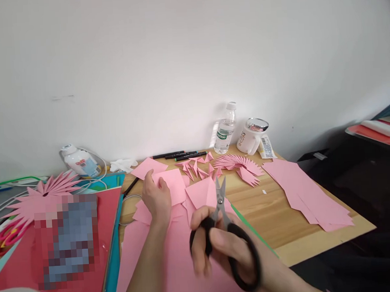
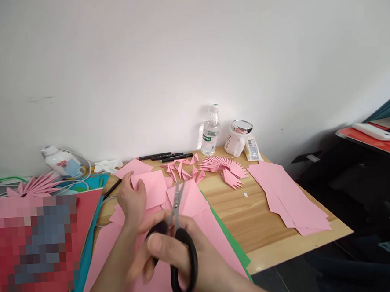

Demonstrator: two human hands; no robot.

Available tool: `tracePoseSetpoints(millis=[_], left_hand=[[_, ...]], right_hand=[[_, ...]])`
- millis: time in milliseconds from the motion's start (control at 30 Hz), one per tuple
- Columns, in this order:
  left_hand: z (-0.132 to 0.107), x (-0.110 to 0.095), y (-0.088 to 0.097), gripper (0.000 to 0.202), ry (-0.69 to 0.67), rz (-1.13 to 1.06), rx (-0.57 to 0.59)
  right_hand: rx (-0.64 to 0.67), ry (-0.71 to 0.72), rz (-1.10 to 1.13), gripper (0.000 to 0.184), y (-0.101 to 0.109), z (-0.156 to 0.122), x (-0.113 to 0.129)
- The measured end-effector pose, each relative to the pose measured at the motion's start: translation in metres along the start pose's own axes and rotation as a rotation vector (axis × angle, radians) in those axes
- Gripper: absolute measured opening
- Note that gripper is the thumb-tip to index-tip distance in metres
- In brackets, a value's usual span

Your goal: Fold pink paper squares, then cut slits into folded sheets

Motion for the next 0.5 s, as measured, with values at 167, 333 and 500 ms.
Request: tracePoseSetpoints(millis=[167,333,500], left_hand=[[0.007,0.010,-0.005,0.034,0.111,-0.281,0.009],[0.008,0.011,-0.008,0.044,0.175,-0.689,0.052],[0.009,0.005,-0.005,0.054,0.076,-0.962,0.116]], right_hand=[[-0.035,-0.185,-0.165,0.029,0.036,0.040,-0.028],[-0.328,-0.026,-0.308,0.036,0.060,0.084,-0.064],[-0.221,-0.078,-0.068,0.039,0.058,0.101,-0.078]])
Point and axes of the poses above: each hand's wrist, its own z-axis towards the middle knuckle, its own y-axis out of the back of the hand, x = y × z, the point moved 1 cm from there along z, towards the middle knuckle, and after that the axes turned 11 degrees about -z, right-handed, at the moved point
